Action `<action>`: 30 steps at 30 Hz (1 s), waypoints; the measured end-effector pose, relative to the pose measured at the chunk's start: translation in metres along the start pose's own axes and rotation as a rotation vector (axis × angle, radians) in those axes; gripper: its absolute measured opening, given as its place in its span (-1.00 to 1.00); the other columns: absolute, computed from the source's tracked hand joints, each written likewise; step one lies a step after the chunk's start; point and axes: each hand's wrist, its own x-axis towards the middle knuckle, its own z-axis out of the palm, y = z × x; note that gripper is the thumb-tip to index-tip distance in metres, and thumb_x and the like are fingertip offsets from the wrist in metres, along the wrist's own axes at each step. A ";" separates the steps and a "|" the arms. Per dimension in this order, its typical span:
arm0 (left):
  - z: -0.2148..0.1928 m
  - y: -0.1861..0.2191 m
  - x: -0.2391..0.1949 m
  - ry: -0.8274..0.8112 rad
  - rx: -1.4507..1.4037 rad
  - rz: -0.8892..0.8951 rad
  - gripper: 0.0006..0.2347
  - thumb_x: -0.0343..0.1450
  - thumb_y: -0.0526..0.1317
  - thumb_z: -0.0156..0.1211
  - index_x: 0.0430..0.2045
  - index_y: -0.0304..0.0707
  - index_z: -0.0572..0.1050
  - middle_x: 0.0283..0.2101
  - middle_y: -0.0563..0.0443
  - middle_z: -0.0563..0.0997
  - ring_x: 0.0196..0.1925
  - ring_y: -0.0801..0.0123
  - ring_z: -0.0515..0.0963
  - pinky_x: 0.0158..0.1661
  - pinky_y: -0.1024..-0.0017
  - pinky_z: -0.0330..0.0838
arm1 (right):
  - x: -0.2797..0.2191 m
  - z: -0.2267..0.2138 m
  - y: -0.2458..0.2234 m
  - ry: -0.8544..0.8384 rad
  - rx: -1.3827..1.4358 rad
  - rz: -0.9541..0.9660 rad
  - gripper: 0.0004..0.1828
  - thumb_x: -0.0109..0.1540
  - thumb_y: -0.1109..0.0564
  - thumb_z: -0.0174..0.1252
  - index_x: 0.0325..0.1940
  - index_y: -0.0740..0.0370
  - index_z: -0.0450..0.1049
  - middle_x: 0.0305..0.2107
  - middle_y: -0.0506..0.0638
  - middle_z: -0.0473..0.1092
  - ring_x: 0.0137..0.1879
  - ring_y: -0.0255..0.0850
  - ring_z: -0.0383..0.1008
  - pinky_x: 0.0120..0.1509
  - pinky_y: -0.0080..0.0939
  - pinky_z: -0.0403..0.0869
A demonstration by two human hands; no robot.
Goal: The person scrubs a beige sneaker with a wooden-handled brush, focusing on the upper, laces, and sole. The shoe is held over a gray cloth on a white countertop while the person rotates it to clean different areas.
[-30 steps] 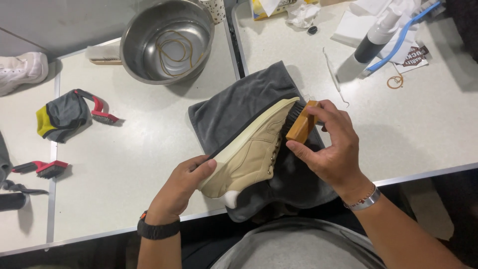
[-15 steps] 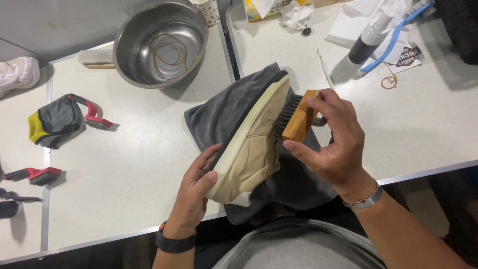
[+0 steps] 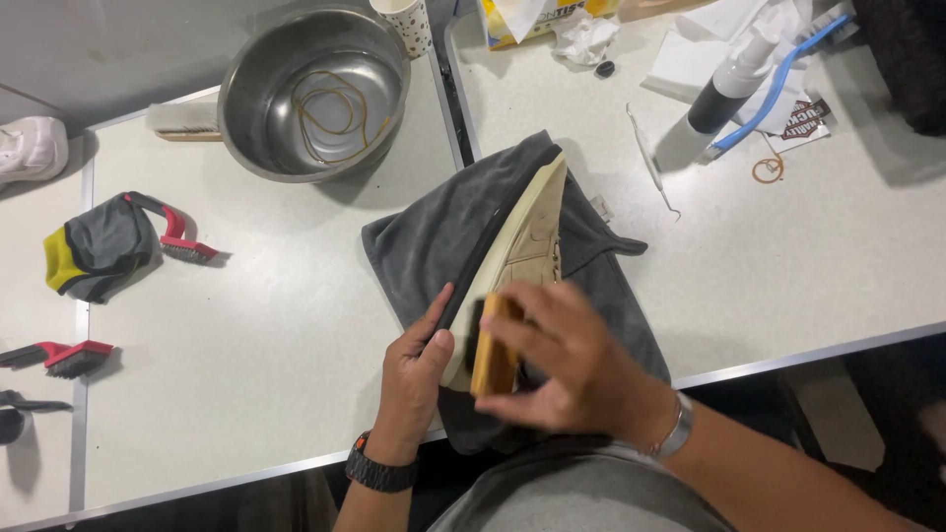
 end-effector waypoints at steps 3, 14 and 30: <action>0.001 -0.009 0.002 0.015 -0.022 0.009 -0.39 0.37 0.11 0.09 0.30 -0.23 0.37 0.08 0.06 0.63 0.24 0.39 0.52 0.39 0.26 0.21 | 0.018 -0.016 0.051 0.149 -0.244 0.150 -0.27 0.16 -0.23 0.38 0.17 0.30 0.34 0.02 0.21 0.37 0.11 0.02 0.39 0.22 -0.04 0.40; 0.005 -0.017 0.002 0.077 -0.045 0.077 -0.46 0.39 0.08 0.10 0.20 -0.26 0.45 0.34 -0.11 0.47 0.39 0.25 0.43 0.37 0.22 0.22 | 0.009 -0.006 -0.017 -0.030 0.073 0.116 -0.28 0.15 -0.22 0.40 0.16 0.26 0.30 0.03 0.27 0.32 -0.04 -0.02 0.34 0.05 -0.06 0.39; 0.007 -0.016 -0.003 0.114 0.000 0.029 -0.43 0.40 0.11 0.10 0.28 -0.18 0.45 -0.54 0.33 0.27 -0.41 0.59 0.30 0.25 0.43 0.32 | 0.020 -0.005 0.007 0.032 -0.063 0.143 -0.32 0.16 -0.23 0.34 0.13 0.24 0.30 0.01 0.15 0.32 -0.06 -0.13 0.32 0.03 -0.20 0.37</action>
